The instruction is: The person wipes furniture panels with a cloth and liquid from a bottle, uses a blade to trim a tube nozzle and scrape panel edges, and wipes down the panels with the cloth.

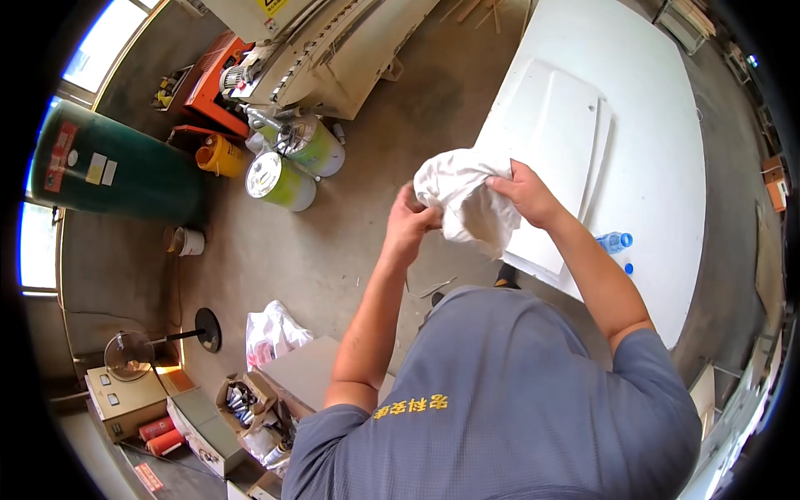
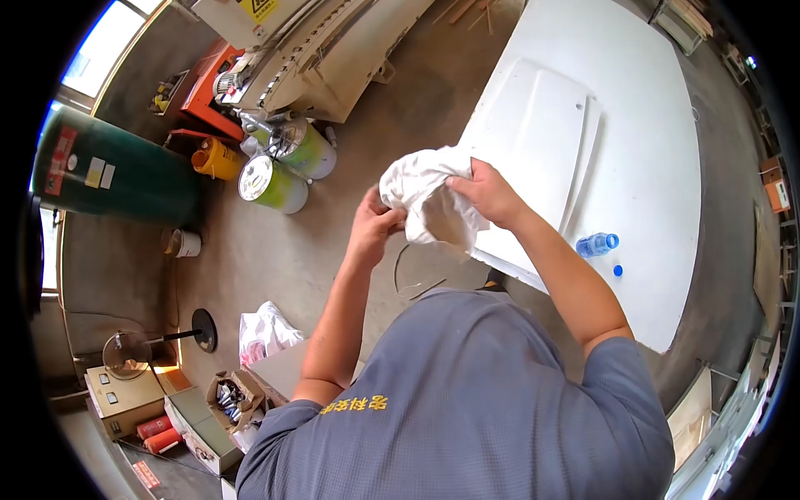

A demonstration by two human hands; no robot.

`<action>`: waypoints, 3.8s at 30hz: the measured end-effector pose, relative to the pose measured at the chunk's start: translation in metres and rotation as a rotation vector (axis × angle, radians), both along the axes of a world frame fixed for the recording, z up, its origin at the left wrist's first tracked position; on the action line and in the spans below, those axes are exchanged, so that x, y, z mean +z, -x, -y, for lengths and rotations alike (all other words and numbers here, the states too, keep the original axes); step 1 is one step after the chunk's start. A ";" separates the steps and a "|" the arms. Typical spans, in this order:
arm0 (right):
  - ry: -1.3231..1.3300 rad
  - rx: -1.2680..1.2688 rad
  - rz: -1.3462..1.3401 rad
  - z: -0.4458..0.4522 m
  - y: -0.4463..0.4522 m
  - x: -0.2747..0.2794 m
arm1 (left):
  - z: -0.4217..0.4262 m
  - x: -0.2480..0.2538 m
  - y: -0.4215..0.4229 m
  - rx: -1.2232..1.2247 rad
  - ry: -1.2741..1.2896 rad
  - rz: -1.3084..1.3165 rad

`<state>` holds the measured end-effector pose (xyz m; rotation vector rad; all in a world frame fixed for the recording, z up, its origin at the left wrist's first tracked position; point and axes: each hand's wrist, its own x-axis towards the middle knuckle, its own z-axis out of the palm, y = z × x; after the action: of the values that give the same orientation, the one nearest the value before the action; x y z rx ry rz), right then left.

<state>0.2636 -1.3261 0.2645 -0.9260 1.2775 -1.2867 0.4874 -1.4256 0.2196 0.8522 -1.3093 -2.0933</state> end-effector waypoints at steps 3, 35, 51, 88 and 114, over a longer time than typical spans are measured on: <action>-0.006 -0.085 -0.017 -0.010 0.015 -0.001 | 0.014 -0.017 -0.010 0.192 0.207 0.216; 0.178 -0.031 -0.471 -0.062 0.029 0.073 | 0.012 0.072 -0.020 -0.095 0.546 -0.364; 0.228 0.259 -0.674 -0.045 0.026 0.122 | -0.007 0.154 0.043 -0.363 1.034 0.224; 0.121 -0.010 -0.440 -0.087 0.018 0.055 | -0.012 0.104 0.022 -0.389 0.349 -0.023; -0.019 -0.047 0.420 -0.073 0.010 0.034 | 0.013 0.023 -0.041 -0.391 0.237 0.119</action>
<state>0.2533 -1.2532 0.2985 -0.5740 0.9827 -1.4136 0.5285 -1.4387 0.2430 0.6668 -1.8705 -2.1334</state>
